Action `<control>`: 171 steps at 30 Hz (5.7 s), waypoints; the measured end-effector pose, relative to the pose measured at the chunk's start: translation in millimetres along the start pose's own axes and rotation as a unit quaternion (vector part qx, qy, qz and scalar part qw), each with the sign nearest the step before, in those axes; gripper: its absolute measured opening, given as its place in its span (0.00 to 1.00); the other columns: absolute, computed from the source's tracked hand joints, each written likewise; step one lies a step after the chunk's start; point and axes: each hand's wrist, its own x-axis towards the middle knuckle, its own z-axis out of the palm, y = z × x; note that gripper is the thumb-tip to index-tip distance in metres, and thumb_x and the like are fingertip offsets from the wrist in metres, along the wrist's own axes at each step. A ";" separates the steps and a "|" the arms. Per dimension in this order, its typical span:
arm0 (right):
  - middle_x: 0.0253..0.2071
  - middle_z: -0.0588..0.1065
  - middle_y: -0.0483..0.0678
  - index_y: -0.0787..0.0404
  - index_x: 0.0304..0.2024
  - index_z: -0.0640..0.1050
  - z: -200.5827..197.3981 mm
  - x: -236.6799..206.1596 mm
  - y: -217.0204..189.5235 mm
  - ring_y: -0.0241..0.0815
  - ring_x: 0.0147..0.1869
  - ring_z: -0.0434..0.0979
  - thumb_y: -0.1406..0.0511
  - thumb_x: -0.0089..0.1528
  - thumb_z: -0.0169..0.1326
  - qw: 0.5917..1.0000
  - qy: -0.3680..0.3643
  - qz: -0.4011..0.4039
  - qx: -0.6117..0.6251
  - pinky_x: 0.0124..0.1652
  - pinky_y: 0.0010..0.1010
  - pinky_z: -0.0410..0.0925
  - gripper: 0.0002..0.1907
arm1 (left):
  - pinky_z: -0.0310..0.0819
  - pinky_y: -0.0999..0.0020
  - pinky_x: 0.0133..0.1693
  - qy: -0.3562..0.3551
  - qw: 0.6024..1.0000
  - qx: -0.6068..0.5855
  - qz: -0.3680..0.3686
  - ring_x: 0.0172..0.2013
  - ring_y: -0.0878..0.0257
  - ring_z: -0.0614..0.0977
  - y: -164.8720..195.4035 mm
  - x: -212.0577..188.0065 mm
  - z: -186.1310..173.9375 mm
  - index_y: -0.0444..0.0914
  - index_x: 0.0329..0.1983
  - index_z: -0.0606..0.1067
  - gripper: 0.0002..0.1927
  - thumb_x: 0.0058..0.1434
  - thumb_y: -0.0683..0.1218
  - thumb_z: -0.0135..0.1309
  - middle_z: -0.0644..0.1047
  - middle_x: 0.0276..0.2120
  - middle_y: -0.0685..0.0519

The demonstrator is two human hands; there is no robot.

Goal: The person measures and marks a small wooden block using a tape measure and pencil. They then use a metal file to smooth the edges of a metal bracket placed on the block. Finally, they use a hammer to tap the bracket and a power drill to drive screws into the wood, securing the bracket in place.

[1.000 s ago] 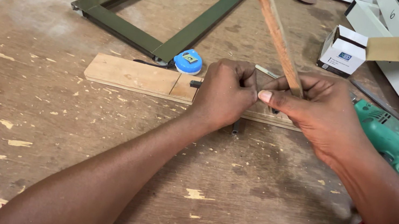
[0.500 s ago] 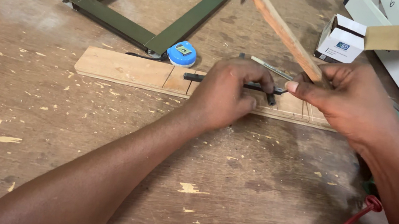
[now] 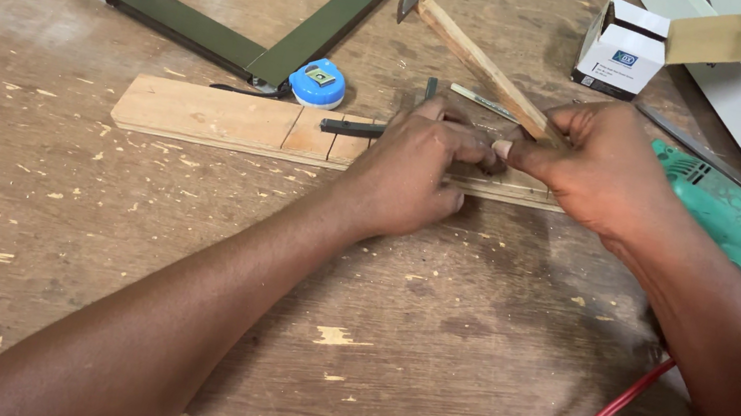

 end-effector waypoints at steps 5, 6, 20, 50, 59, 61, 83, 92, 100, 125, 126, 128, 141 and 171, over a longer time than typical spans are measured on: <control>0.23 0.75 0.51 0.64 0.44 0.84 -3.8 3.6 3.6 0.39 0.20 0.63 0.58 0.61 0.63 0.997 0.034 0.032 0.069 0.23 0.31 0.57 0.17 | 0.55 0.50 0.67 -0.005 0.999 -0.044 -0.026 0.65 0.53 0.68 -6.7 -1.5 1.3 0.47 0.52 0.82 0.24 0.50 0.39 0.59 0.78 0.56 0.53; 0.24 0.74 0.49 0.65 0.44 0.83 -6.4 4.3 3.9 0.37 0.22 0.63 0.58 0.63 0.62 0.995 0.044 0.015 0.091 0.24 0.29 0.57 0.16 | 0.53 0.49 0.68 -0.007 0.999 -0.042 -0.018 0.65 0.53 0.68 -8.3 -2.6 0.1 0.47 0.52 0.82 0.25 0.50 0.39 0.59 0.78 0.56 0.54; 0.30 0.81 0.50 0.61 0.70 0.74 -66.1 -53.3 74.1 0.36 0.33 0.80 0.66 0.69 0.54 0.979 0.060 -0.142 -0.133 0.32 0.27 0.72 0.26 | 0.35 0.38 0.69 -0.018 0.999 -0.030 -0.004 0.60 0.55 0.77 -10.4 -1.5 -6.7 0.47 0.53 0.82 0.25 0.50 0.39 0.56 0.81 0.56 0.53; 0.38 0.78 0.53 0.71 0.58 0.74 -71.1 -59.3 121.5 0.33 0.34 0.74 0.68 0.76 0.42 0.980 0.112 -0.163 -0.027 0.35 0.23 0.71 0.14 | 0.71 0.61 0.63 -0.052 0.990 -0.104 -0.086 0.55 0.60 0.83 -0.6 -1.3 -15.3 0.43 0.52 0.81 0.28 0.48 0.33 0.51 0.82 0.53 0.52; 0.37 0.82 0.51 0.67 0.61 0.74 -68.3 -62.6 109.6 0.33 0.26 0.73 0.69 0.71 0.49 0.985 0.053 -0.162 -0.013 0.25 0.22 0.67 0.17 | 0.70 0.61 0.62 -0.052 0.990 -0.093 -0.093 0.54 0.61 0.82 0.3 -1.3 -15.3 0.45 0.52 0.81 0.27 0.49 0.33 0.52 0.82 0.52 0.52; 0.36 0.80 0.54 0.67 0.63 0.75 -69.8 -64.5 104.5 0.36 0.32 0.78 0.70 0.71 0.49 0.971 0.085 -0.206 -0.089 0.32 0.24 0.71 0.18 | 0.71 0.61 0.62 -0.046 0.991 -0.099 -0.080 0.55 0.61 0.82 0.5 -1.3 -15.4 0.44 0.52 0.81 0.28 0.48 0.33 0.52 0.82 0.53 0.52; 0.32 0.82 0.52 0.62 0.55 0.82 -72.1 -66.1 77.3 0.35 0.27 0.81 0.70 0.68 0.53 0.960 0.085 -0.215 -0.159 0.25 0.25 0.72 0.14 | 0.70 0.60 0.63 -0.046 0.991 -0.093 -0.089 0.54 0.61 0.83 1.1 -1.6 -16.7 0.44 0.51 0.81 0.27 0.48 0.33 0.52 0.82 0.53 0.52; 0.32 0.82 0.52 0.63 0.56 0.81 -73.2 -71.2 73.1 0.34 0.24 0.77 0.70 0.69 0.52 0.961 0.080 -0.201 -0.174 0.21 0.26 0.66 0.14 | 0.72 0.61 0.62 -0.040 0.991 -0.084 -0.094 0.54 0.61 0.82 -0.8 -2.0 -15.8 0.44 0.51 0.82 0.26 0.48 0.35 0.54 0.82 0.52 0.52; 0.35 0.81 0.56 0.67 0.54 0.80 -65.5 -75.6 67.2 0.39 0.34 0.82 0.71 0.68 0.54 0.956 0.124 -0.223 -0.144 0.32 0.26 0.74 0.13 | 0.76 0.63 0.57 -0.006 0.988 -0.138 -0.063 0.50 0.61 0.85 -6.9 -4.2 -13.3 0.38 0.44 0.82 0.21 0.49 0.32 0.48 0.83 0.49 0.50; 0.39 0.79 0.58 0.70 0.56 0.77 -63.2 -75.4 60.1 0.42 0.39 0.80 0.73 0.70 0.50 0.940 0.155 -0.274 -0.135 0.36 0.29 0.73 0.13 | 0.76 0.60 0.38 0.160 0.978 0.036 -0.126 0.34 0.57 0.81 -33.7 -3.0 -18.2 0.34 0.28 0.76 0.09 0.45 0.30 0.56 0.78 0.30 0.49; 0.39 0.79 0.58 0.69 0.55 0.78 -62.4 -75.2 60.7 0.42 0.38 0.80 0.73 0.69 0.50 0.940 0.150 -0.270 -0.142 0.36 0.29 0.72 0.13 | 0.76 0.59 0.38 0.162 0.978 0.041 -0.123 0.35 0.57 0.81 -34.0 -2.7 -18.4 0.34 0.28 0.76 0.09 0.45 0.30 0.56 0.78 0.30 0.49; 0.34 0.81 0.55 0.65 0.54 0.82 -62.0 -74.7 63.0 0.41 0.30 0.81 0.71 0.64 0.56 0.960 0.075 -0.183 -0.196 0.31 0.31 0.72 0.15 | 0.75 0.58 0.38 0.164 0.978 0.051 -0.118 0.36 0.56 0.81 -34.7 -2.4 -18.2 0.34 0.28 0.76 0.08 0.46 0.30 0.56 0.79 0.29 0.48; 0.41 0.80 0.55 0.68 0.53 0.79 -65.7 -64.0 101.0 0.40 0.43 0.81 0.71 0.76 0.45 0.952 0.134 -0.253 -0.107 0.45 0.28 0.74 0.11 | 0.75 0.56 0.40 0.173 0.979 0.028 -0.108 0.37 0.52 0.81 -38.9 -3.3 -14.8 0.34 0.29 0.75 0.09 0.45 0.32 0.56 0.78 0.31 0.47; 0.40 0.82 0.55 0.63 0.58 0.80 -71.6 -61.2 112.9 0.44 0.40 0.82 0.67 0.69 0.49 0.970 0.087 -0.171 -0.150 0.41 0.35 0.75 0.17 | 0.73 0.54 0.39 0.174 0.978 0.044 -0.108 0.37 0.50 0.81 -39.3 -2.4 -13.2 0.34 0.27 0.75 0.08 0.43 0.32 0.56 0.78 0.30 0.46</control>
